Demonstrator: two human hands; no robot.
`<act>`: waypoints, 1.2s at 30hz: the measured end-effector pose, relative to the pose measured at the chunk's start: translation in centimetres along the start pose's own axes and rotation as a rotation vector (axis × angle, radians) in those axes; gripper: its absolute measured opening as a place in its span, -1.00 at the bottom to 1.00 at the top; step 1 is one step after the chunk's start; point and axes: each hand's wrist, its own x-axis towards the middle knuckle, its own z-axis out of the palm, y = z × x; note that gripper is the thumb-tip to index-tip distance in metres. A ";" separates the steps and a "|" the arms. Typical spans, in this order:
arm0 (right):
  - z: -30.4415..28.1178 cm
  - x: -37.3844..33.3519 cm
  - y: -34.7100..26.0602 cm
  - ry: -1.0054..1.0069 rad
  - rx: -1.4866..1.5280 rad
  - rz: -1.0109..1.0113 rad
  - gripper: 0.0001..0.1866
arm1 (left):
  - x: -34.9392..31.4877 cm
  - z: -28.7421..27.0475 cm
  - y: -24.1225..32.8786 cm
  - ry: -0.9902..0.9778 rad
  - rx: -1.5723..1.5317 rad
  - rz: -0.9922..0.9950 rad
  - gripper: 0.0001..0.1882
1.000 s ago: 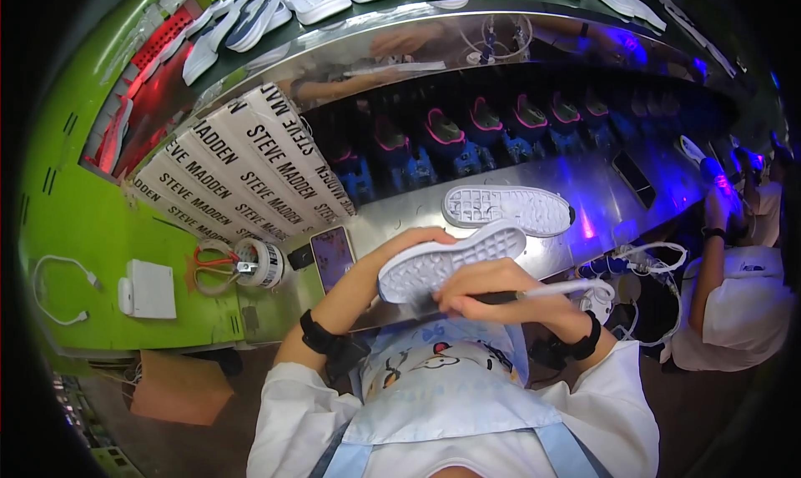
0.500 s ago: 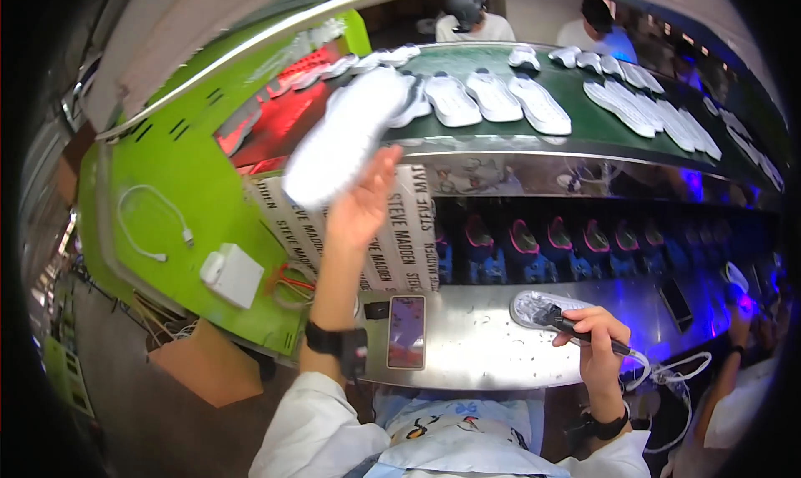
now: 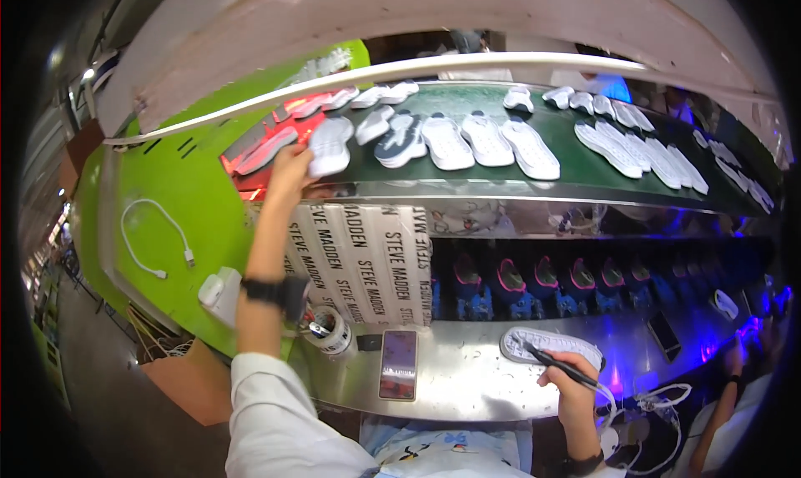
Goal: The recorder is applying a liquid adhesive or primer to the bottom of white shoe soles using a brush, while working on an assembly line.
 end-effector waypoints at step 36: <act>2.5 0.0 1.5 -0.953 -0.675 -0.124 -0.73 | -27.3 17.7 -15.3 -1.358 -0.298 -1.140 -0.66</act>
